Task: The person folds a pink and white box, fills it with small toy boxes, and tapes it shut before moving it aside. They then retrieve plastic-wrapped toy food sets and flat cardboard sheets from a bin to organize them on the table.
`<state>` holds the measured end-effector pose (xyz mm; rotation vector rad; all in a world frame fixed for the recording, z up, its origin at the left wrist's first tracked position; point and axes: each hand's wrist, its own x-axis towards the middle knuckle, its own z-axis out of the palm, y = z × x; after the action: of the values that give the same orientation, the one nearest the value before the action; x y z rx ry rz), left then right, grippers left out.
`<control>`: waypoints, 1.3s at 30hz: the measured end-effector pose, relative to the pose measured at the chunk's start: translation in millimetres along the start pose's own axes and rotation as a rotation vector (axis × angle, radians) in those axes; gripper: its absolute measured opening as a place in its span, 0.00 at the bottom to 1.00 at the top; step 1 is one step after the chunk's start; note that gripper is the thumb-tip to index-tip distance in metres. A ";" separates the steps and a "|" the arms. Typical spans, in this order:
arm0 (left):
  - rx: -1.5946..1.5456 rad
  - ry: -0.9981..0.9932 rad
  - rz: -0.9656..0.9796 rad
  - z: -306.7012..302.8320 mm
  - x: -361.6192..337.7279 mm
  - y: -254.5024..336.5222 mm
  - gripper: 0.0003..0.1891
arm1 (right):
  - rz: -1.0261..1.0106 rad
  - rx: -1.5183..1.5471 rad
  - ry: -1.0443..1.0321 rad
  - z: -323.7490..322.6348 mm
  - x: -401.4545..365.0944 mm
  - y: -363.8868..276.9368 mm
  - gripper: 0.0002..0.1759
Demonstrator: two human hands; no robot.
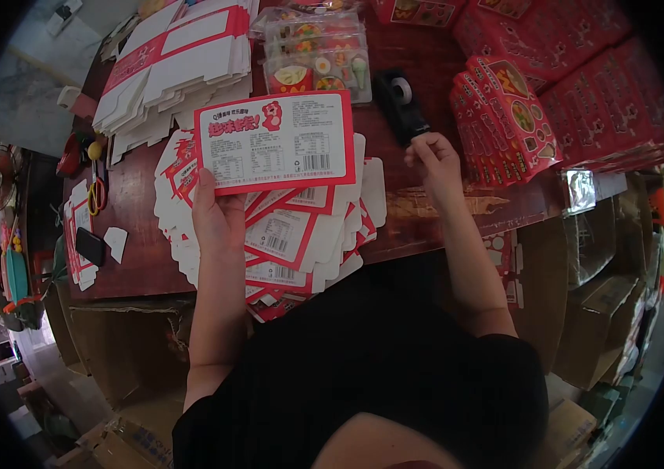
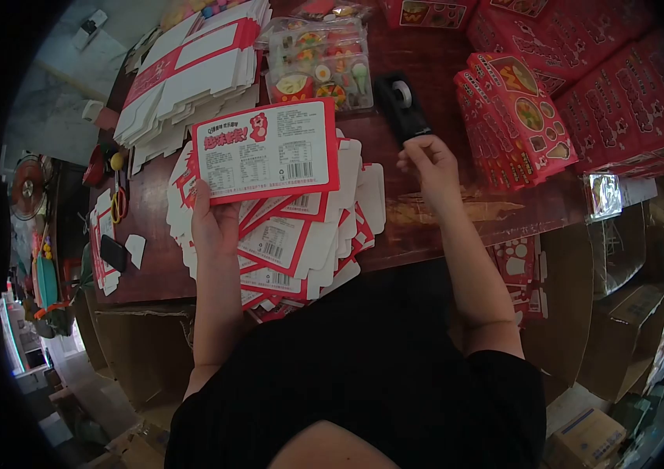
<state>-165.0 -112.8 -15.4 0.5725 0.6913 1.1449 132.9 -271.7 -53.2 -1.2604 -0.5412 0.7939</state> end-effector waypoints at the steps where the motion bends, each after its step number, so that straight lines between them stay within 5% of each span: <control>1: 0.005 -0.014 -0.001 0.5 -0.7 -0.8 0.22 | -0.048 -0.095 -0.120 6.8 -4.3 -13.0 0.13; 5: 0.026 -0.056 -0.004 7.9 -4.0 -4.6 0.21 | -0.130 -0.199 -0.374 47.3 -23.1 -71.7 0.28; 14: -0.020 -0.104 -0.037 16.2 -12.0 -3.5 0.20 | -0.293 -0.660 -0.185 75.5 -17.0 -68.6 0.36; 20: -0.053 -0.120 -0.160 19.1 -11.9 -3.0 0.21 | 0.221 0.364 -0.332 75.3 -14.0 -46.8 0.36; 22: -0.053 -0.095 -0.189 22.7 -11.3 -6.1 0.21 | 0.220 0.732 -0.645 58.3 -1.3 -10.1 0.34; 24: -0.050 -0.044 -0.194 28.2 -12.7 -9.7 0.22 | 0.183 0.780 -0.602 64.7 -3.9 -17.7 0.32; 26: -0.078 -0.068 -0.119 29.5 -13.4 -7.2 0.20 | 0.128 0.502 -0.211 79.1 -18.1 -39.9 0.31; 28: -0.037 -0.120 0.077 32.8 -16.3 -5.0 0.18 | -0.148 0.041 0.016 69.6 -15.7 -36.2 0.29; 30: 0.074 -0.198 0.385 41.5 -26.6 -9.8 0.16 | -0.230 0.056 -0.117 63.7 -21.2 -44.4 0.40; 33: 0.719 -0.633 1.069 66.1 -43.5 -14.6 0.18 | -0.170 0.390 -0.463 83.5 -51.9 -85.7 0.55; 35: 1.045 -0.973 1.311 82.0 -48.2 -13.1 0.19 | -0.206 0.336 -0.425 85.3 -57.1 -98.3 0.50; 39: 1.214 -1.012 1.204 94.0 -52.8 -14.6 0.29 | -0.100 0.294 -0.146 55.8 -50.3 -113.3 0.33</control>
<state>-99.2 -173.0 46.9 2.6227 -0.0330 1.1287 85.3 -287.8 73.1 -0.9041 -0.5770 0.8517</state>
